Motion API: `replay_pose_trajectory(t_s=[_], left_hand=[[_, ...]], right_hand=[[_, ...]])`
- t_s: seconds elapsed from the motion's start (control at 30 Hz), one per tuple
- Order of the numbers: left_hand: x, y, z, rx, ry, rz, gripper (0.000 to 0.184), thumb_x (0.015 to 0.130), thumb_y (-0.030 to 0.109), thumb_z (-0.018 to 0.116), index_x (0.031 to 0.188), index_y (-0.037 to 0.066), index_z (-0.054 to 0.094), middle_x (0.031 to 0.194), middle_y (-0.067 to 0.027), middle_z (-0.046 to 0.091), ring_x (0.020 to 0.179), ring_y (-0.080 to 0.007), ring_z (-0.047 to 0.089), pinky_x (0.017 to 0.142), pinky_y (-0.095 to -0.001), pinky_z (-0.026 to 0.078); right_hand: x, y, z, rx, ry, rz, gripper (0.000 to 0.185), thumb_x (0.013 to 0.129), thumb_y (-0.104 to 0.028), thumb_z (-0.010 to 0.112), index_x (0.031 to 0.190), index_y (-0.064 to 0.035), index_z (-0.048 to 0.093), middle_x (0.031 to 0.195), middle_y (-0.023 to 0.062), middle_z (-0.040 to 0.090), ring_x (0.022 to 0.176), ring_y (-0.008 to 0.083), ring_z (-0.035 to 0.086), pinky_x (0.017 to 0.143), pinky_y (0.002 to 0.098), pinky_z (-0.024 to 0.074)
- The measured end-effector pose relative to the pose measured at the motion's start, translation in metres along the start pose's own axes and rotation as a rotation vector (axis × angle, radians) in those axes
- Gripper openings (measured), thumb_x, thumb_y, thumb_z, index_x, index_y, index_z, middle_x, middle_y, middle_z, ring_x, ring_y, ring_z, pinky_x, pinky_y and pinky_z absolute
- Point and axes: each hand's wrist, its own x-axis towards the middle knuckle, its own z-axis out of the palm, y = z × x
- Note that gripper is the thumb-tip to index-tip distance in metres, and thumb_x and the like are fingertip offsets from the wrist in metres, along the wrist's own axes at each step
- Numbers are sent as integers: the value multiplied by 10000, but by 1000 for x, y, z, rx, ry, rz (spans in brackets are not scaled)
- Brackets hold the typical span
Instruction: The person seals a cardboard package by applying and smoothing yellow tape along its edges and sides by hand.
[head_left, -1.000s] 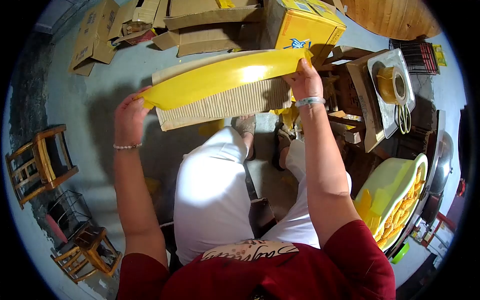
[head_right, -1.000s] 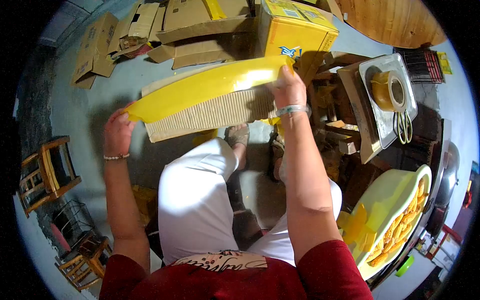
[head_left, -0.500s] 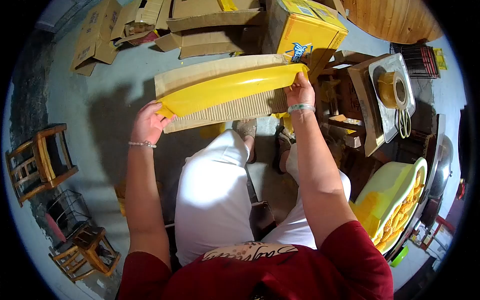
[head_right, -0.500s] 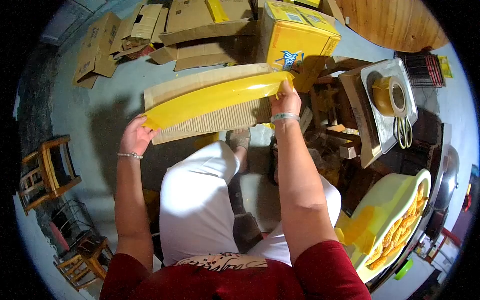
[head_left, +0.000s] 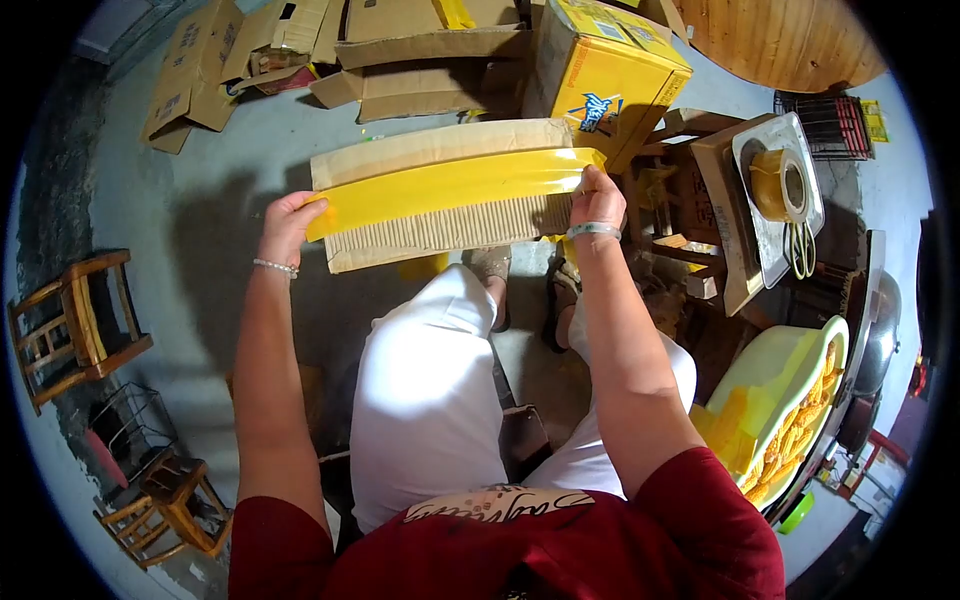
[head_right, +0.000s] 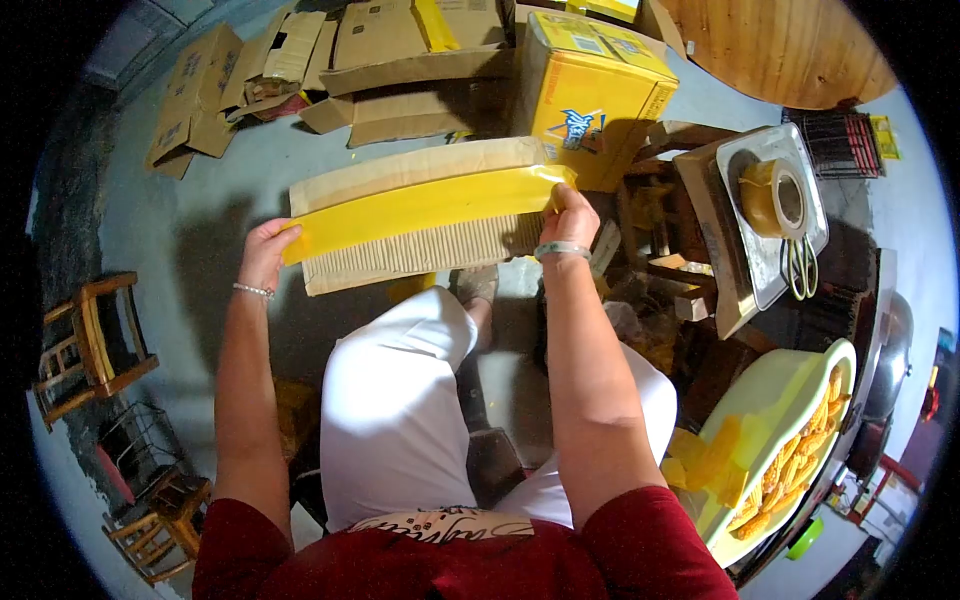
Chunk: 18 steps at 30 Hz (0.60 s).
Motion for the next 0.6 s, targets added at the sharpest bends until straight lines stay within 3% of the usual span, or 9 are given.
replay_pose_trajectory(t_s=[0.17, 0.3, 0.6], left_hand=[[4, -4, 2, 84, 21, 43, 150, 797, 90, 600, 898, -17, 628, 819, -28, 628, 727, -83, 574, 665, -211, 443], [7, -6, 3, 74, 9, 59, 159, 791, 89, 601, 896, -26, 632, 802, -23, 625, 716, -81, 568, 658, -210, 440], [11, -13, 2, 45, 41, 64, 165, 816, 90, 583, 933, -21, 618, 847, -40, 633, 750, -94, 584, 683, -222, 454]], right_hand=[[0, 0, 2, -48, 69, 13, 43, 759, 1, 582, 797, 23, 581, 781, 75, 596, 673, 179, 575, 579, 266, 453], [5, 1, 6, -17, 113, 4, 52, 742, 33, 573, 690, 38, 575, 702, 84, 571, 559, 164, 525, 465, 269, 391], [4, -4, 2, -135, 39, 34, 77, 736, 1, 624, 799, 40, 603, 755, 76, 605, 655, 169, 578, 558, 254, 451]])
